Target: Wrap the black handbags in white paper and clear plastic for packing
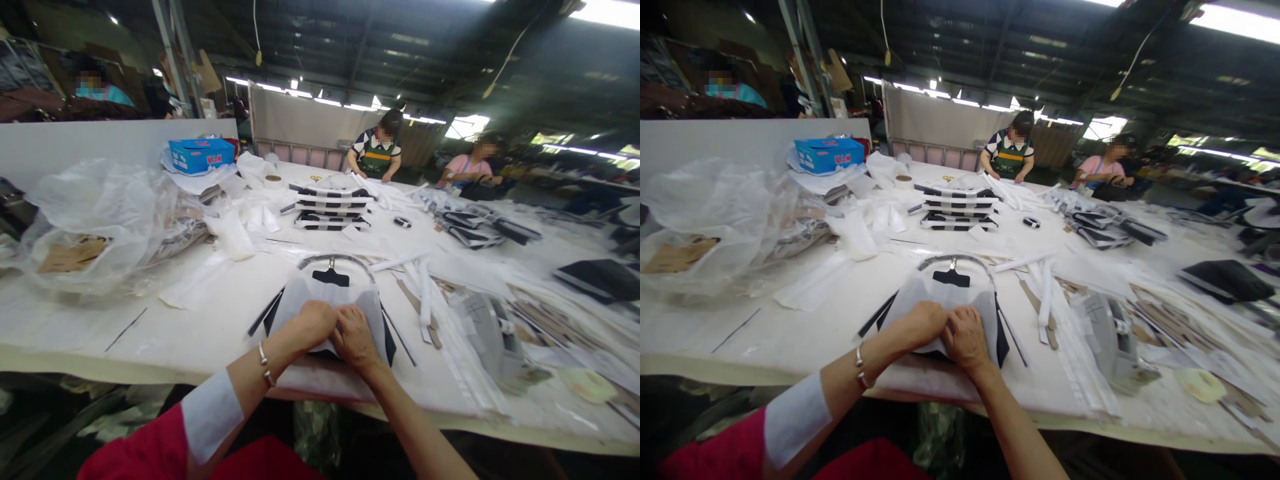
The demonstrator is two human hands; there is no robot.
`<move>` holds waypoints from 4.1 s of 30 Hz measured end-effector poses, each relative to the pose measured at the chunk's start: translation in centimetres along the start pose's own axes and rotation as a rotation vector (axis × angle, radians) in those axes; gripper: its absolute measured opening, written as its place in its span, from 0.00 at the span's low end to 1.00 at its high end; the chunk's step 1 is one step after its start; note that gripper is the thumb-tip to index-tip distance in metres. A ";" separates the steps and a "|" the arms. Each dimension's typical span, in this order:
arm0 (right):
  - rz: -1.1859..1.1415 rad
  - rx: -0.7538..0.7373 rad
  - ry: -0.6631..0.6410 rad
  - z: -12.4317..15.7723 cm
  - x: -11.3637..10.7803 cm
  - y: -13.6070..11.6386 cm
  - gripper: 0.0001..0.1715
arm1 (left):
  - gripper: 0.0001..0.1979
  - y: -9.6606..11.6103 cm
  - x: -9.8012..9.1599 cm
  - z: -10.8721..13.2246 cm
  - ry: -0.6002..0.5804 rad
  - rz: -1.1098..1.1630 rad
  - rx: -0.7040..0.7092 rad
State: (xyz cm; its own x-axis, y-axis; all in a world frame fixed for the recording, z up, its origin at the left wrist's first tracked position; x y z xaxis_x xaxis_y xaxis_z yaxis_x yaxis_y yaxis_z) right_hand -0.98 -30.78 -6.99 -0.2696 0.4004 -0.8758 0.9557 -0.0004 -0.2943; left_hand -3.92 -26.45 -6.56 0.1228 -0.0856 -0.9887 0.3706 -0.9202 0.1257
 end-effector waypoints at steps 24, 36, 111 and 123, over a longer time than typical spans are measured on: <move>-0.058 0.087 -0.076 -1.6 -0.3 1.2 0.11 | 0.14 -3.4 -0.1 1.6 0.412 -0.006 -0.127; 0.341 0.042 -0.358 -7.6 0.4 0.6 0.17 | 0.16 -3.7 0.2 1.6 0.420 0.049 -0.134; -0.454 0.258 0.225 -5.1 -1.2 9.3 0.28 | 0.19 -6.8 -0.8 1.2 0.497 -0.008 -0.398; -0.301 -0.110 0.331 -3.2 -1.6 4.7 0.17 | 0.23 -8.1 -1.4 2.6 0.612 0.143 -0.456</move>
State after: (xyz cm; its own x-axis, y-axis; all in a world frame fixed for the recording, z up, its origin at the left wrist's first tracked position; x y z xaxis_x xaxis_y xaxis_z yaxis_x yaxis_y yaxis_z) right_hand 4.28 -28.50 -5.71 -0.5021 0.6386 -0.5831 0.8523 0.2512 -0.4588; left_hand -9.45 -19.86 -6.41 0.6354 0.1568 -0.7561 0.6389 -0.6567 0.4007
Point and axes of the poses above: each hand's wrist, its own z-axis away from the middle knuckle, its own x-axis out of the palm, y = z × x, the point moved 10 cm from there along -z, towards the middle knuckle, and after that the axes turned 5 degrees about y, right-handed, at the moved point
